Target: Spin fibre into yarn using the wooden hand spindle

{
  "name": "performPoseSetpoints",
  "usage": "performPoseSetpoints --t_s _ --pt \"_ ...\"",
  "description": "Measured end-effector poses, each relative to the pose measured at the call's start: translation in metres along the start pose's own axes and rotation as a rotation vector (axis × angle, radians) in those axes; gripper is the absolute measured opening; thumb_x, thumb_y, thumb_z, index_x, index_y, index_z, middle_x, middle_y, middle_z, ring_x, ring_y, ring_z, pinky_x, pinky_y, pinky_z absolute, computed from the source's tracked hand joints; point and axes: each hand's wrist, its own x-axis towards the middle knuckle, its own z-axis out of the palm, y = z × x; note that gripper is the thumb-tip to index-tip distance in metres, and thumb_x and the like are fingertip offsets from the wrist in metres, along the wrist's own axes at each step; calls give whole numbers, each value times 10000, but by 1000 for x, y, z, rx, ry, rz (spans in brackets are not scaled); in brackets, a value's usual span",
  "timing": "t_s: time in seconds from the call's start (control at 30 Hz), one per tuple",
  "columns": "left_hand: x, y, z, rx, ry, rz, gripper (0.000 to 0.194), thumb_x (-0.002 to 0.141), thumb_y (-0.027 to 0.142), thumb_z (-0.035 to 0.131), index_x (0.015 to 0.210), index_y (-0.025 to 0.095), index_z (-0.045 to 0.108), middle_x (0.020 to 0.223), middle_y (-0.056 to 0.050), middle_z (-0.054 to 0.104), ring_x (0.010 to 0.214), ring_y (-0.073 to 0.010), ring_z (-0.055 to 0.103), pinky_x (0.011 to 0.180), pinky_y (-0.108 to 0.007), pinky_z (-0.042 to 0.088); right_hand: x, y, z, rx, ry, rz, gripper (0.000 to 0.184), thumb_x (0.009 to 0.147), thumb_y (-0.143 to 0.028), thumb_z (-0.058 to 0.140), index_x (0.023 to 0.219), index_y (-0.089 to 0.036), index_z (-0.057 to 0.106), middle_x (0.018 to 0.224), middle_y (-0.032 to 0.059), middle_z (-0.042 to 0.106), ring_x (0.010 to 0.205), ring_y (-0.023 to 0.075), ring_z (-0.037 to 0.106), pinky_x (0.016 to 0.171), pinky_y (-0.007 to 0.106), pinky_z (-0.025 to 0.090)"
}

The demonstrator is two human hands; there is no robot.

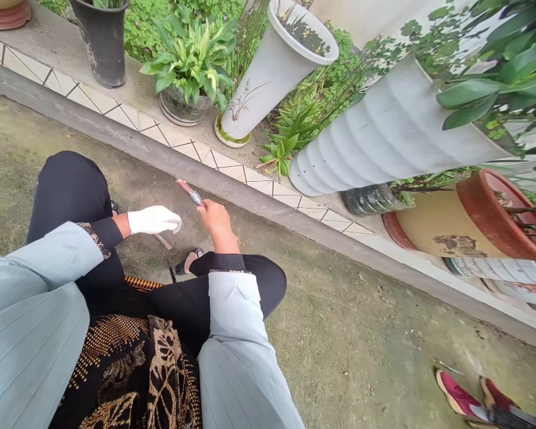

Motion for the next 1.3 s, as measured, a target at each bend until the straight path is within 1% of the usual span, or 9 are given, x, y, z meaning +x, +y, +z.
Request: performPoseSetpoints --t_s 0.13,0.3,0.47,0.57,0.67,0.77,0.87,1.07,1.3 --pt "-2 -6 4 18 26 30 310 936 319 400 881 192 677 826 2 704 702 -121 582 688 -210 383 1 -3 2 -150 -102 -15 323 951 -347 482 1161 -192 673 1117 155 700 1031 273 640 791 327 436" --pt "-5 -12 1 216 41 -37 331 950 346 388 899 218 689 812 -10 705 678 -139 577 638 -230 358 -3 0 0 -292 -415 -95 227 886 -272 584 1018 -157 728 1001 146 710 900 225 640 705 284 408" --pt "-7 -10 -10 198 82 -50 294 926 339 424 941 199 682 879 -27 711 718 -140 587 652 -216 367 -16 1 -7 61 -923 -313 117 806 -255 621 821 -183 712 623 -22 573 575 106 498 587 240 363" --pt "-6 -10 -9 -23 81 -36 300 918 346 420 930 172 664 870 -22 695 719 -134 578 684 -216 395 -24 -2 -13 358 -1028 -456 177 759 -325 656 837 -168 679 656 -38 549 599 98 475 609 235 378" --pt "-4 -12 -1 -260 98 -79 329 911 387 425 900 140 642 738 -18 631 638 -122 530 625 -218 400 -26 -2 -20 652 -761 -499 261 748 -406 664 809 -155 622 690 -28 524 631 100 466 631 236 380" --pt "-2 -13 4 -398 82 -134 380 923 436 401 913 142 641 624 2 550 543 -107 461 559 -218 379 -19 7 -22 952 -258 -339 302 766 -442 618 887 -167 586 715 -24 491 602 93 420 607 232 366" --pt "-2 -11 3 -361 97 -106 372 910 432 414 888 150 654 637 -4 579 548 -110 474 586 -230 398 -8 19 -17 995 21 -164 267 807 -417 542 923 -177 563 742 -10 495 595 104 420 598 235 374" --pt "-2 2 0 -254 48 -65 293 870 362 450 805 163 655 746 -8 664 642 -123 561 641 -219 431 2 18 -7 286 112 26 241 883 -324 521 1021 -178 654 895 66 678 815 194 583 746 286 420" --pt "-2 3 0 -352 22 -35 285 867 348 444 778 148 626 776 -14 667 722 -125 579 732 -215 446 -2 0 -4 -49 95 33 261 955 -326 490 1117 -194 646 1104 135 694 1019 274 632 825 345 444"
